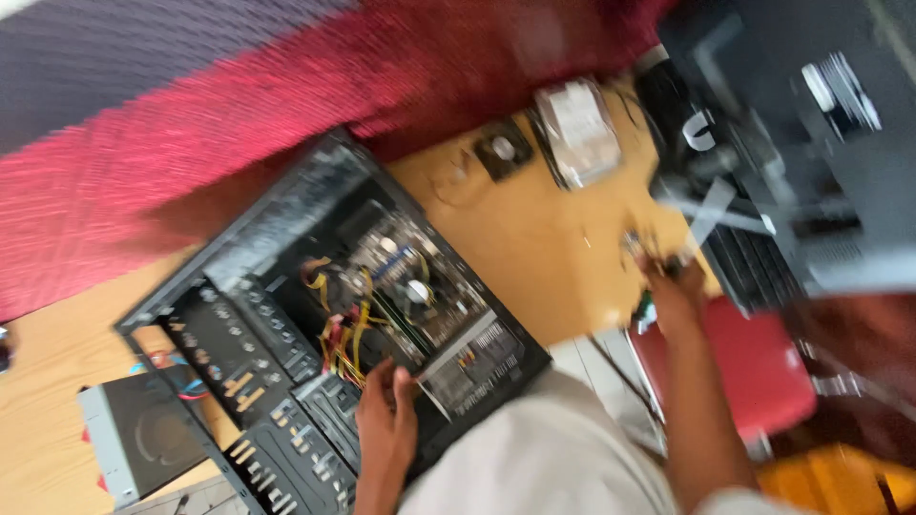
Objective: The person positions a power supply unit inside a computer case and secures it using a screwdriver and screws.
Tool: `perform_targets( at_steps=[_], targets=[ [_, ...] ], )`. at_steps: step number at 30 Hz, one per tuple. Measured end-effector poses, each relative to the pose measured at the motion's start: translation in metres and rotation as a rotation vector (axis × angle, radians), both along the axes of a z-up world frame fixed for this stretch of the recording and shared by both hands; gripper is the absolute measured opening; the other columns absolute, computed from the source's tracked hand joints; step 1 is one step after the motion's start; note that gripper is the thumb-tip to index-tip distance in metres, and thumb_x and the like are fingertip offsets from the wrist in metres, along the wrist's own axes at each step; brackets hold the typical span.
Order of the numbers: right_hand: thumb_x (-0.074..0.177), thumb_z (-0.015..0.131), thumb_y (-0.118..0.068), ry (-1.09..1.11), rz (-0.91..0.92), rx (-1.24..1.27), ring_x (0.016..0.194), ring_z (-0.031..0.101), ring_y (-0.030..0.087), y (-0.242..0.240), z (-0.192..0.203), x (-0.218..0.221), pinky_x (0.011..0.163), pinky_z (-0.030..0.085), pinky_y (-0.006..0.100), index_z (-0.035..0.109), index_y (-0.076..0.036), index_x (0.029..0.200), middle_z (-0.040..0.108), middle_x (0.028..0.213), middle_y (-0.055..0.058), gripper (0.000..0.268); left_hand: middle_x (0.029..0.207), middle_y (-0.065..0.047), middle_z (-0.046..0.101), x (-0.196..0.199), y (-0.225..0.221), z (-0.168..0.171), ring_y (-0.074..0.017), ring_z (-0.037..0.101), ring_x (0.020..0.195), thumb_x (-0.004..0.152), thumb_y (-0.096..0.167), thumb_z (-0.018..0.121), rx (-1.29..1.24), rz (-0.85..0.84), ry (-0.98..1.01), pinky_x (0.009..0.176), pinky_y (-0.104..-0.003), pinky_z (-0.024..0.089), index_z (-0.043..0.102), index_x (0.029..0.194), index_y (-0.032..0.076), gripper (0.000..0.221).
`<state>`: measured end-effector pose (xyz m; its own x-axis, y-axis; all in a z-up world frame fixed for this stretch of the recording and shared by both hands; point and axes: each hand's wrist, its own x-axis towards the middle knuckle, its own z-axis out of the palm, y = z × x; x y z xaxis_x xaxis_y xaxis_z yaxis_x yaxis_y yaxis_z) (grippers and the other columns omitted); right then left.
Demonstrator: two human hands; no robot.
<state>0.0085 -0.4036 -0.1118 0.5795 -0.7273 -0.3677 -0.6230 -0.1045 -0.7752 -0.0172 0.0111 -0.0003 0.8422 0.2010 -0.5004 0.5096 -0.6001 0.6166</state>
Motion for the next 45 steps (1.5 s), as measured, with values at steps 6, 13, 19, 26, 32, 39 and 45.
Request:
perform_targets(
  at_steps=[6, 13, 19, 26, 32, 39, 45],
  targets=[
    [0.067, 0.079, 0.006, -0.432, 0.165, 1.096, 0.078, 0.055, 0.014, 0.041, 0.027, -0.024, 0.058, 0.044, 0.032, 0.053, -0.026, 0.081, 0.063, 0.085, 0.007, 0.044, 0.102, -0.012, 0.065, 0.007, -0.022, 0.063, -0.0264, 0.064, 0.1, 0.101, 0.019, 0.058, -0.366, -0.405, -0.825, 0.086, -0.037, 0.054, 0.068, 0.114, 0.005, 0.022],
    [0.087, 0.077, 0.001, -0.401, 0.543, 1.357, 0.058, 0.055, 0.014, 0.148, 0.124, -0.005, 0.053, 0.055, 0.031, 0.047, -0.016, 0.085, 0.071, 0.085, 0.016, 0.034, 0.128, -0.02, 0.057, 0.018, -0.05, 0.07, -0.0343, 0.069, 0.113, 0.103, 0.008, 0.064, -0.48, -0.582, -0.821, 0.098, -0.04, 0.057, 0.06, 0.138, 0.008, 0.035],
    [0.087, 0.078, -0.002, -0.247, 0.461, 1.423, 0.055, 0.044, 0.01, 0.171, 0.122, -0.008, 0.05, 0.049, 0.029, 0.044, -0.017, 0.082, 0.052, 0.071, 0.002, 0.037, 0.12, -0.021, 0.062, 0.015, -0.052, 0.046, -0.0323, 0.07, 0.102, 0.104, 0.001, 0.059, -0.519, -0.488, -0.965, 0.085, -0.036, 0.06, 0.063, 0.13, 0.009, 0.028],
    [0.088, 0.069, -0.018, -0.075, 0.665, 1.388, 0.079, 0.074, 0.047, 0.149, 0.133, -0.013, 0.079, 0.06, 0.058, 0.049, -0.006, 0.111, 0.069, 0.092, 0.026, 0.032, 0.106, -0.02, 0.075, 0.008, -0.051, 0.012, -0.0307, 0.072, 0.103, 0.091, 0.001, 0.075, -1.018, 0.017, -0.716, 0.091, -0.042, 0.06, 0.071, 0.093, 0.005, 0.006],
    [0.093, 0.064, -0.036, -0.01, 1.238, 0.18, 0.089, 0.076, 0.015, 0.113, 0.163, -0.01, 0.084, 0.056, 0.029, 0.063, -0.017, 0.132, 0.08, 0.109, 0.002, 0.043, 0.089, -0.016, 0.077, 0.015, -0.036, 0.009, -0.0316, 0.073, 0.09, 0.079, -0.007, 0.083, -1.18, 0.151, -0.654, 0.087, -0.044, 0.062, 0.07, 0.082, 0.005, 0.017],
    [0.095, 0.06, -0.042, -0.192, 1.495, -0.313, 0.088, 0.074, 0.017, 0.094, 0.178, -0.007, 0.077, 0.053, 0.033, 0.067, -0.025, 0.13, 0.079, 0.107, -0.006, 0.039, 0.094, -0.018, 0.076, 0.014, -0.022, 0.002, -0.0333, 0.07, 0.093, 0.081, -0.003, 0.084, -1.297, 0.115, -0.592, 0.082, -0.04, 0.06, 0.078, 0.098, 0.004, 0.019],
    [0.096, 0.054, -0.046, -0.067, 1.552, -0.265, 0.096, 0.075, 0.015, 0.09, 0.175, -0.006, 0.081, 0.054, 0.033, 0.065, -0.03, 0.134, 0.079, 0.117, -0.009, 0.043, 0.095, -0.018, 0.074, 0.007, -0.023, -0.004, -0.0353, 0.07, 0.094, 0.08, -0.006, 0.082, -1.323, 0.136, -0.562, 0.084, -0.043, 0.063, 0.078, 0.1, 0.0, 0.021]
  ],
)
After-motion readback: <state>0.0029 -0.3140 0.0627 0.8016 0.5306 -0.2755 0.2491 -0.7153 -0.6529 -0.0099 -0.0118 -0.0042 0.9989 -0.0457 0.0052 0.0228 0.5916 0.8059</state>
